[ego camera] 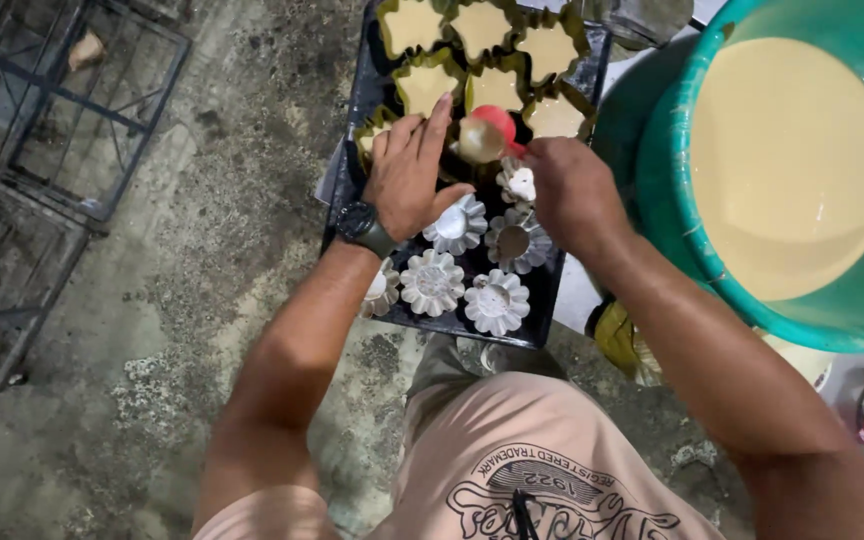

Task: Lining molds with banana leaves and filling them with batter for baking.

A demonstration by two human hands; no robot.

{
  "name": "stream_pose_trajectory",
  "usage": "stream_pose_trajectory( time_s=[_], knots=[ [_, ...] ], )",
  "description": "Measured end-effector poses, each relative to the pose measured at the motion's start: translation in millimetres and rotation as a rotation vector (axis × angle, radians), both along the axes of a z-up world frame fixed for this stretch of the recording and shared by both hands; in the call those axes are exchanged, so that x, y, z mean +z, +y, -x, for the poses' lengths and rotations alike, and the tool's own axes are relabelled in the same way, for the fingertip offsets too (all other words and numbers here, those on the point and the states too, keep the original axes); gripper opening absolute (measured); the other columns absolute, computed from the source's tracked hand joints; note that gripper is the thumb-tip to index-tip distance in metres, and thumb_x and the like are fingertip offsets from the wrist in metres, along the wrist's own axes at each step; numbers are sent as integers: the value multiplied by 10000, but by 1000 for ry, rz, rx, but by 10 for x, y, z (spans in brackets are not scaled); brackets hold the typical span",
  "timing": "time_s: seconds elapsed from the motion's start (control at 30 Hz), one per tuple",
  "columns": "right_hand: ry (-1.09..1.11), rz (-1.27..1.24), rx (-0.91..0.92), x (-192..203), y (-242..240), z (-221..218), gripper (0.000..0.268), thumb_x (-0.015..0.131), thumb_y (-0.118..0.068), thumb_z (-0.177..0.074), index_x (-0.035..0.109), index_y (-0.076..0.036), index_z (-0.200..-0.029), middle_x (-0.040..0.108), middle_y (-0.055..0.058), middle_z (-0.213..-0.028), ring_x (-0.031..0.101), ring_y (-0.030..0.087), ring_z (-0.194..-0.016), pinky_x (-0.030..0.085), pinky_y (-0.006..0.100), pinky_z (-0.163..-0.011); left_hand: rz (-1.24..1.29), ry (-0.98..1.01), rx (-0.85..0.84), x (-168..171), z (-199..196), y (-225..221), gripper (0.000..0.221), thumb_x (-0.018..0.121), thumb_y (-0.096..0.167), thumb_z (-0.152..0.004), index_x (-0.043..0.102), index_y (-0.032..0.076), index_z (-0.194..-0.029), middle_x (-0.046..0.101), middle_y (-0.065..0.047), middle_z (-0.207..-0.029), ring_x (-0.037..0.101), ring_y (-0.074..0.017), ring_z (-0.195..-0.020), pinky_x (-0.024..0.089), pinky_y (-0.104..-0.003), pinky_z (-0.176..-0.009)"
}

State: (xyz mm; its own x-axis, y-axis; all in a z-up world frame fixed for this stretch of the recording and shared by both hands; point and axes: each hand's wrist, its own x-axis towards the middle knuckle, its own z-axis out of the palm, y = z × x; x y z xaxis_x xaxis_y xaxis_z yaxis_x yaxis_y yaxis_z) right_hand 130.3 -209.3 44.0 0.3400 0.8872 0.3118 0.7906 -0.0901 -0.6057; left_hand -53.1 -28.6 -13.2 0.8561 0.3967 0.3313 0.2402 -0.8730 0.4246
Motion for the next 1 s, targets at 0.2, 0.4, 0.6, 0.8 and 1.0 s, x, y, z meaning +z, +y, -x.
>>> stream_pose_trajectory(
  time_s=[0.2,0.4,0.6,0.8,1.0],
  knots=[
    [-344,-73,143,265,-6,126,203,640,23,-988,598,18,-1186,608,193,-978,599,409,-918,511,507,-793,-16,-94,140,99,342,-12,879,874,437,-816,435,44,-1467,584,-178,-1334,491,-343,-1245,363,-504,-980],
    [-403,-91,124,564,-18,183,194,674,41,-991,601,13,-1169,594,168,-945,588,372,-878,505,486,-762,-77,-135,160,13,447,-23,361,817,170,-869,725,143,-1218,649,-36,-1147,551,-249,-1128,411,-436,-929],
    [-486,-117,132,649,12,188,208,675,57,-991,579,20,-1172,571,159,-943,574,349,-874,503,467,-775,-174,-74,19,98,288,-80,257,811,155,-842,769,138,-1095,666,-23,-1040,575,-234,-1057,431,-400,-897],
    [-555,-98,126,601,18,148,206,672,65,-981,574,31,-1159,564,150,-928,563,330,-862,498,455,-783,-204,-89,55,10,298,-25,219,801,162,-857,764,127,-1069,691,-32,-1058,585,-218,-1066,424,-397,-914],
    [-359,-206,65,349,81,173,147,656,34,-1021,597,1,-1151,594,152,-944,582,335,-865,499,451,-774,-136,-242,272,285,519,-50,217,754,151,-939,737,114,-1153,696,-50,-1136,584,-239,-1099,410,-419,-925]
  ],
)
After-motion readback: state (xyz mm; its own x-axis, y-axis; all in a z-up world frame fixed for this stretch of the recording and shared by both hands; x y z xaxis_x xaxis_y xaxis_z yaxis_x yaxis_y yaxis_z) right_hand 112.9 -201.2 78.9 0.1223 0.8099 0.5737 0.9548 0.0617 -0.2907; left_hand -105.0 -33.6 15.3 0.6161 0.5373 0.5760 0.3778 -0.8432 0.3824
